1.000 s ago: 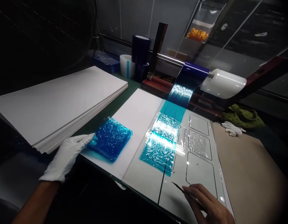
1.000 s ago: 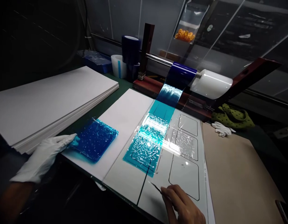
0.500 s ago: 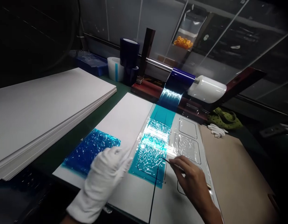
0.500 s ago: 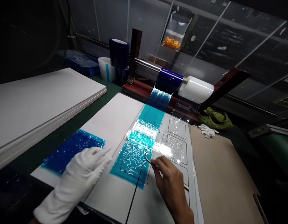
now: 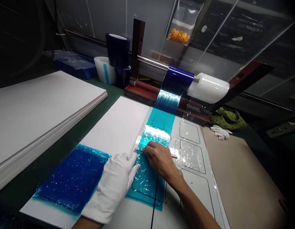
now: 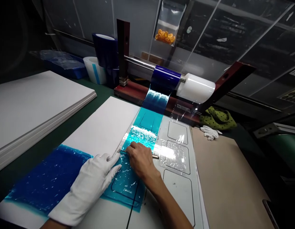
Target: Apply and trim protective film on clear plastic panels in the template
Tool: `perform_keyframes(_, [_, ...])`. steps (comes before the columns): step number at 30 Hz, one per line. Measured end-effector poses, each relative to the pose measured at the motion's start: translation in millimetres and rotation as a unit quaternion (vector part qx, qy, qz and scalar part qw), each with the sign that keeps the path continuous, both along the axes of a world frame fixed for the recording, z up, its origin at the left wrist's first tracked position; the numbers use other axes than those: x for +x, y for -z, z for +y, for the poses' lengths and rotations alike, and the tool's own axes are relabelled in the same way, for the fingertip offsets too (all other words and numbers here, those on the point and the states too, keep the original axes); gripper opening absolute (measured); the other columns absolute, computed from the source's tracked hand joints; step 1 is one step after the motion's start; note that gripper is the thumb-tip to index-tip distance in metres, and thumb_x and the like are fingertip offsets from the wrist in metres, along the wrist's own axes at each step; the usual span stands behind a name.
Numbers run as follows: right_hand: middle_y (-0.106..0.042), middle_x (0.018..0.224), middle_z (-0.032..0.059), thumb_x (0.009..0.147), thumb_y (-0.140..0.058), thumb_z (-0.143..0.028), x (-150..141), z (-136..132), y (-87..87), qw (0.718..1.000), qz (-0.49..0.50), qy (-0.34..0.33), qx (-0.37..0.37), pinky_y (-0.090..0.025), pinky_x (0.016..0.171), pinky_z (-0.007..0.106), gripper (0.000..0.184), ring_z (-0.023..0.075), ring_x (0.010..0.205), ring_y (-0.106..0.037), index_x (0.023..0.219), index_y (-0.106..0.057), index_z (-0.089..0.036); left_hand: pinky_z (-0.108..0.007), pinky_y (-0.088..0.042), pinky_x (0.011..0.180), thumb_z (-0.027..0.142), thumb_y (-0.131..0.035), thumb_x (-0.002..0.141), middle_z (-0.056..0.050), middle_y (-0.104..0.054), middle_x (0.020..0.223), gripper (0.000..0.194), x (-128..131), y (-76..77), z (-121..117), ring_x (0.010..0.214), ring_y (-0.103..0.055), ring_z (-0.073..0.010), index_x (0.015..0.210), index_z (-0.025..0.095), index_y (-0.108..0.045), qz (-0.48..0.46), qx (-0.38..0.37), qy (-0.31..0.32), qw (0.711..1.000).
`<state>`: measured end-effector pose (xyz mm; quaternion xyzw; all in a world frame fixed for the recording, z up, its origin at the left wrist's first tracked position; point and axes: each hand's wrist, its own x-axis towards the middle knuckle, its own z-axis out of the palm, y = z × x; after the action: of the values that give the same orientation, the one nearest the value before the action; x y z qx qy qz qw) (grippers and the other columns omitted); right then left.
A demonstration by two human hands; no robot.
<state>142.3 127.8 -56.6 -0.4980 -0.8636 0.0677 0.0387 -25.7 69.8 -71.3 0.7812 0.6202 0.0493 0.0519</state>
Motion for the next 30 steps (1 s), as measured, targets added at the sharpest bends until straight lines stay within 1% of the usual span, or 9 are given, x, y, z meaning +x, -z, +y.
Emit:
perform_keyframes(4, [-0.067,0.089,-0.0003,0.093,-0.052,-0.013,8,1,-1.7,1.000,-0.015,-0.006,-0.017,-0.026,0.053,0.025,0.021,0.0145,0.078,-0.060,0.093,-0.069,-0.025,-0.037,-0.046,0.063,0.040,-0.032,0.096,-0.006,-0.062,0.087,0.037,1,0.9,3,0.074,-0.060,-0.0240,0.118,0.026,-0.059,0.002,-0.010,-0.002,1.000])
perform_keyframes(8, [-0.066,0.088,0.0007,0.093,-0.050,-0.009,31,-8,-8.3,0.999,-0.035,0.007,-0.025,-0.025,0.052,0.026,0.022,0.0150,0.074,-0.058,0.089,-0.068,-0.022,-0.038,-0.047,0.067,0.042,-0.029,0.097,-0.007,-0.063,0.093,0.043,0,1.7,3,0.080,-0.061,-0.0246,0.130,0.027,-0.052,-0.008,-0.033,-0.001,0.999])
perform_keyframes(12, [-0.066,0.091,0.0017,0.093,-0.047,-0.007,62,-23,-16.3,0.995,-0.076,0.041,-0.040,-0.027,0.053,0.026,0.026,0.0168,0.077,-0.059,0.094,-0.067,-0.022,-0.038,-0.048,0.069,0.041,-0.030,0.097,-0.007,-0.063,0.093,0.042,-1,-1.1,2,0.081,-0.061,-0.0241,0.129,0.028,-0.052,-0.010,-0.051,0.002,0.999])
perform_keyframes(16, [-0.065,0.087,0.0029,0.092,-0.044,-0.006,93,-41,-24.3,0.985,-0.142,0.084,-0.047,-0.025,0.051,0.026,0.028,0.0185,0.075,-0.060,0.087,-0.067,-0.020,-0.038,-0.048,0.072,0.041,-0.033,0.096,-0.006,-0.064,0.094,0.038,-1,-4.0,3,0.084,-0.062,-0.0241,0.122,0.029,-0.058,-0.018,-0.047,0.008,0.999])
perform_keyframes(18, [-0.065,0.084,0.0035,0.093,-0.043,-0.007,105,-52,-26.5,0.979,-0.160,0.116,-0.048,-0.025,0.050,0.026,0.028,0.0197,0.074,-0.060,0.084,-0.066,-0.020,-0.038,-0.049,0.069,0.042,-0.032,0.096,-0.006,-0.064,0.092,0.039,-2,-5.1,3,0.080,-0.062,-0.0237,0.124,0.029,-0.056,-0.011,-0.051,0.007,0.999])
perform_keyframes(21, [-0.066,0.090,0.0036,0.095,-0.044,-0.016,114,-70,-24.8,0.980,-0.090,0.165,-0.066,-0.034,0.054,0.027,0.025,0.0199,0.074,-0.063,0.094,-0.067,-0.022,-0.038,-0.051,0.067,0.046,-0.035,0.095,-0.007,-0.065,0.097,0.047,-2,-4.9,-3,0.079,-0.063,-0.0245,0.136,0.027,-0.046,0.004,-0.024,0.002,1.000])
perform_keyframes(24, [-0.068,0.096,0.0044,0.094,-0.046,-0.018,109,-84,-17.5,0.976,0.014,0.187,-0.109,-0.043,0.066,0.030,0.022,0.0210,0.081,-0.065,0.102,-0.067,-0.021,-0.041,-0.054,0.079,0.055,-0.043,0.089,-0.013,-0.062,0.118,0.066,2,1.8,-21,0.100,-0.062,-0.0279,0.144,0.019,-0.034,-0.023,0.066,0.027,0.997])
perform_keyframes(27, [-0.068,0.094,0.0060,0.093,-0.045,-0.017,94,-95,-8.5,0.968,0.064,0.204,-0.135,-0.044,0.070,0.032,0.024,0.0224,0.082,-0.065,0.100,-0.068,-0.019,-0.046,-0.055,0.088,0.067,-0.048,0.080,-0.022,-0.051,0.136,0.090,11,15.2,-46,0.121,-0.053,-0.0347,0.147,0.012,-0.025,-0.042,0.143,0.076,0.986])
perform_keyframes(30, [-0.069,0.093,0.0068,0.093,-0.043,-0.018,80,-101,-3.3,0.959,0.117,0.216,-0.141,-0.044,0.069,0.033,0.026,0.0220,0.081,-0.065,0.097,-0.068,-0.018,-0.056,-0.052,0.090,0.072,-0.056,0.069,-0.028,-0.046,0.140,0.109,22,28.1,-65,0.126,-0.047,-0.0424,0.149,0.010,-0.015,-0.017,0.163,0.090,0.982])
